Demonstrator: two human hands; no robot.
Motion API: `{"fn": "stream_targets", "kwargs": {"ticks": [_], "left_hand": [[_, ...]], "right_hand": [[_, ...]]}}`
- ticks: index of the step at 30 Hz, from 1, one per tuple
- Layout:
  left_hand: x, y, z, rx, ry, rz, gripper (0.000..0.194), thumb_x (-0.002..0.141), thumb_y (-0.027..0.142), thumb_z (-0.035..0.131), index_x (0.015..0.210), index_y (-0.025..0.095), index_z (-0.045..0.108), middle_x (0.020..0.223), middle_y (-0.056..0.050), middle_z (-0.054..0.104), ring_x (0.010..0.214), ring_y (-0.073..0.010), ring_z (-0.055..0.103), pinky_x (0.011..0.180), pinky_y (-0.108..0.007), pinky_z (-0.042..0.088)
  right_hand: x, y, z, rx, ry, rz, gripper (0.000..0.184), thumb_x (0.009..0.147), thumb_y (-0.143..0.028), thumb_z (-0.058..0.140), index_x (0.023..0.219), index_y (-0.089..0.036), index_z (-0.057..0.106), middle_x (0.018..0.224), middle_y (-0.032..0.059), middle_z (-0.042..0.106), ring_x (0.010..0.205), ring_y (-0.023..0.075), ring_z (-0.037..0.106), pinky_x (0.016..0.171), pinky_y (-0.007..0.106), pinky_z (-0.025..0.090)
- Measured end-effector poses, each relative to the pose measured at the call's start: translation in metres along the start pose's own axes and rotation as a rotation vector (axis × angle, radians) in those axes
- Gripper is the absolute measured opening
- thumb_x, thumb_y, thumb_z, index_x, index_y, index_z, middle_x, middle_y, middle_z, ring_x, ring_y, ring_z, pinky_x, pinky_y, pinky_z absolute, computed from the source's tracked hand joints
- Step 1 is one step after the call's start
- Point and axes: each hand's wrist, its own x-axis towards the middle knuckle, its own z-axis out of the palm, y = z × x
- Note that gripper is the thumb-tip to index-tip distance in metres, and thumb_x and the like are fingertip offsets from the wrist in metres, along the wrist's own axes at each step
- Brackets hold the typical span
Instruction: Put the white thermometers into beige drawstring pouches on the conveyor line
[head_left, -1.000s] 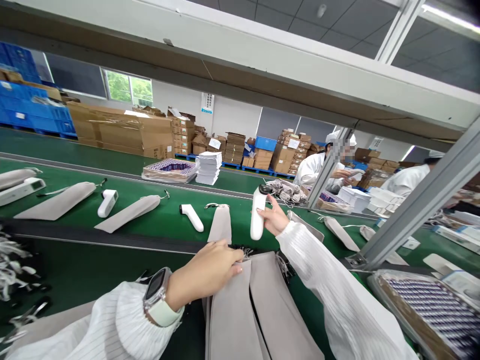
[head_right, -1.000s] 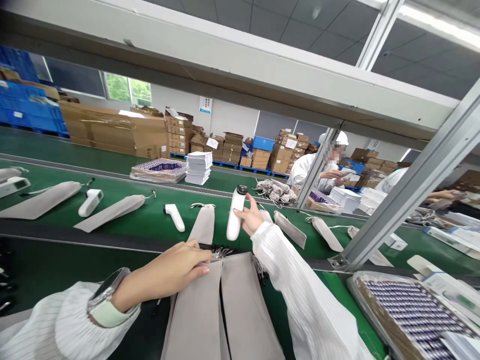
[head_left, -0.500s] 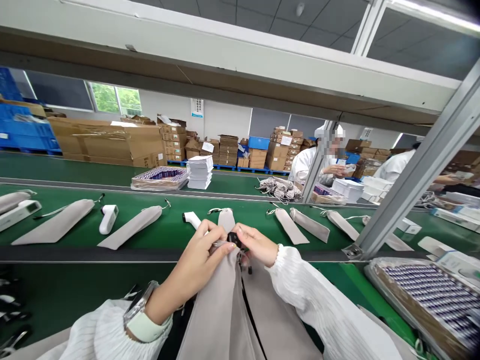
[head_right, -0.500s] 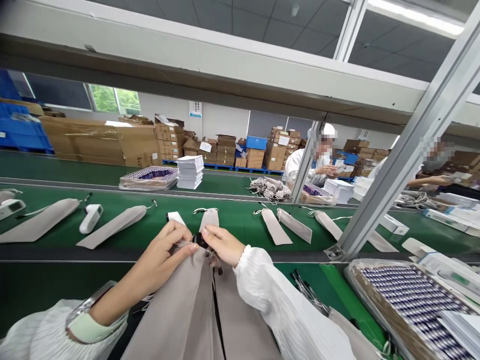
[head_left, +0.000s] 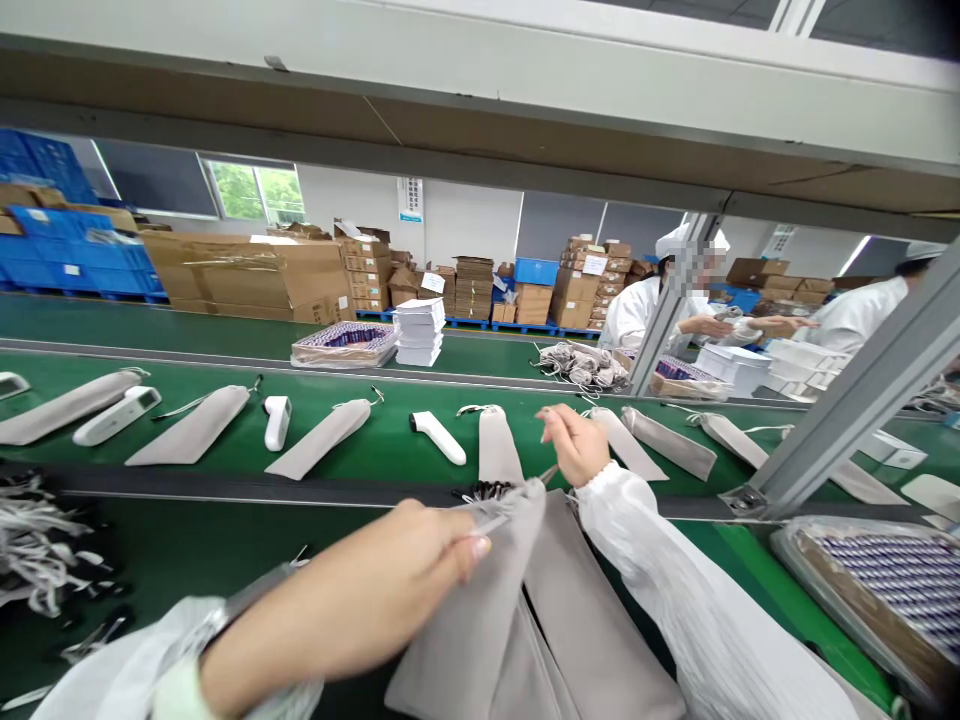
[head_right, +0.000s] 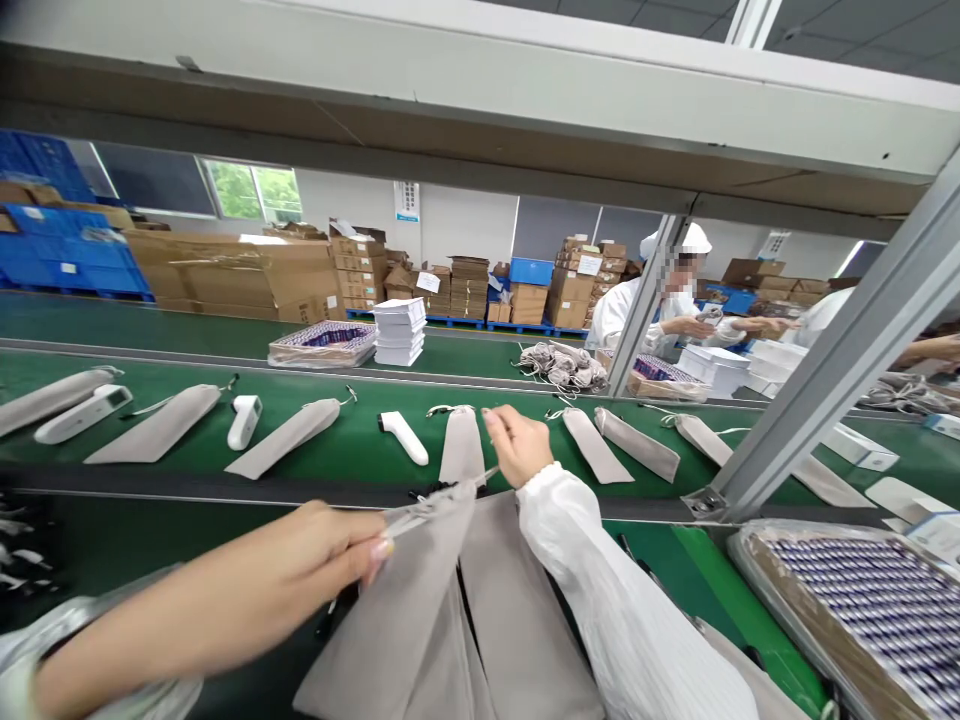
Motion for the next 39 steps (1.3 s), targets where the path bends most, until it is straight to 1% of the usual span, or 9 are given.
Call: {"fn": "stream_targets", "kwargs": {"ticks": [3, 9, 12, 16, 18, 21, 25, 36, 39], "left_hand": [[-0.015, 0.015, -0.001, -0.203, 0.012, 0.035, 0.037, 0.087, 0.042, 0.026, 0.065, 0.019, 0.045, 0.059, 0.003, 0.041, 0.057, -0.0110, 0.040, 0.052, -0.020, 0.031], [0.007, 0.009, 0.008, -0.465, 0.358, 0.180, 0.029, 0.088, 0.037, 0.027, 0.081, 0.021, 0.050, 0.060, 0.004, 0.036, 0.055, -0.0099, 0.036, 0.049, -0.018, 0.031], [0.016, 0.005, 0.007, -0.313, 0.293, 0.234, 0.027, 0.088, 0.036, 0.029, 0.082, 0.022, 0.051, 0.071, 0.002, 0.045, 0.065, -0.0115, 0.043, 0.056, -0.020, 0.036], [0.028, -0.013, 0.011, 0.048, 0.154, 0.167, 0.018, 0.082, 0.036, 0.042, 0.089, 0.023, 0.052, 0.091, -0.001, 0.051, 0.082, -0.0173, 0.047, 0.066, -0.025, 0.038], [0.037, -0.027, 0.019, 0.230, 0.085, 0.110, 0.014, 0.079, 0.030, 0.048, 0.089, 0.021, 0.053, 0.090, -0.003, 0.051, 0.084, -0.0202, 0.048, 0.069, -0.028, 0.038], [0.050, -0.041, 0.032, 0.422, 0.075, 0.068, 0.008, 0.076, 0.017, 0.048, 0.083, 0.018, 0.052, 0.084, -0.004, 0.052, 0.082, -0.0213, 0.049, 0.068, -0.031, 0.038], [0.051, -0.038, 0.038, 0.503, 0.101, 0.065, 0.012, 0.076, 0.008, 0.042, 0.081, 0.016, 0.049, 0.083, -0.005, 0.052, 0.082, -0.0214, 0.048, 0.067, -0.031, 0.039], [0.048, -0.032, 0.039, 0.583, 0.107, -0.077, 0.015, 0.076, 0.005, 0.042, 0.084, 0.015, 0.048, 0.083, -0.006, 0.051, 0.075, -0.0208, 0.051, 0.060, -0.031, 0.040], [0.047, -0.033, 0.038, 0.568, 0.100, -0.112, 0.009, 0.077, 0.009, 0.044, 0.084, 0.014, 0.048, 0.081, -0.006, 0.053, 0.074, -0.0211, 0.052, 0.059, -0.030, 0.040]], "right_hand": [[0.008, 0.012, -0.010, 0.112, 0.046, 0.025, 0.044, 0.079, -0.052, 0.034, 0.068, -0.016, 0.057, 0.048, -0.0005, 0.050, 0.040, 0.0077, 0.039, 0.044, 0.021, 0.034], [-0.024, -0.030, 0.023, 0.680, -0.963, 0.071, 0.063, 0.055, -0.053, 0.062, 0.107, -0.019, 0.049, 0.088, 0.0047, 0.060, 0.058, 0.0096, 0.053, 0.051, 0.021, 0.041], [-0.022, -0.031, 0.033, 0.692, -0.764, 0.120, 0.046, 0.047, -0.036, 0.071, 0.087, -0.017, 0.056, 0.078, 0.0018, 0.060, 0.065, 0.0122, 0.055, 0.060, 0.024, 0.045], [0.018, 0.014, -0.007, 0.548, 0.220, 0.387, 0.030, 0.055, -0.033, 0.061, 0.079, -0.016, 0.053, 0.073, 0.0005, 0.059, 0.064, 0.0142, 0.056, 0.059, 0.027, 0.047], [0.037, 0.041, -0.038, 0.269, 0.465, 0.516, 0.033, 0.054, -0.032, 0.059, 0.082, -0.016, 0.053, 0.079, 0.0033, 0.059, 0.068, 0.0173, 0.057, 0.059, 0.029, 0.046], [0.048, 0.074, -0.071, -0.308, 0.205, 0.562, 0.041, 0.052, -0.034, 0.062, 0.088, -0.015, 0.055, 0.089, 0.0080, 0.060, 0.081, 0.0240, 0.057, 0.067, 0.032, 0.044], [0.046, 0.102, -0.063, -0.713, -0.254, 0.549, 0.046, 0.063, -0.040, 0.054, 0.101, -0.016, 0.052, 0.097, 0.0097, 0.059, 0.090, 0.0232, 0.056, 0.074, 0.030, 0.042], [0.056, 0.135, -0.020, -0.941, -0.313, 0.689, 0.051, 0.070, -0.036, 0.054, 0.115, -0.016, 0.042, 0.117, 0.0213, 0.043, 0.109, 0.0355, 0.040, 0.081, 0.049, 0.033], [0.050, 0.119, 0.002, -0.851, -0.341, 0.493, 0.047, 0.077, -0.040, 0.045, 0.119, -0.019, 0.039, 0.125, 0.0201, 0.034, 0.115, 0.0343, 0.032, 0.086, 0.052, 0.027]]}}
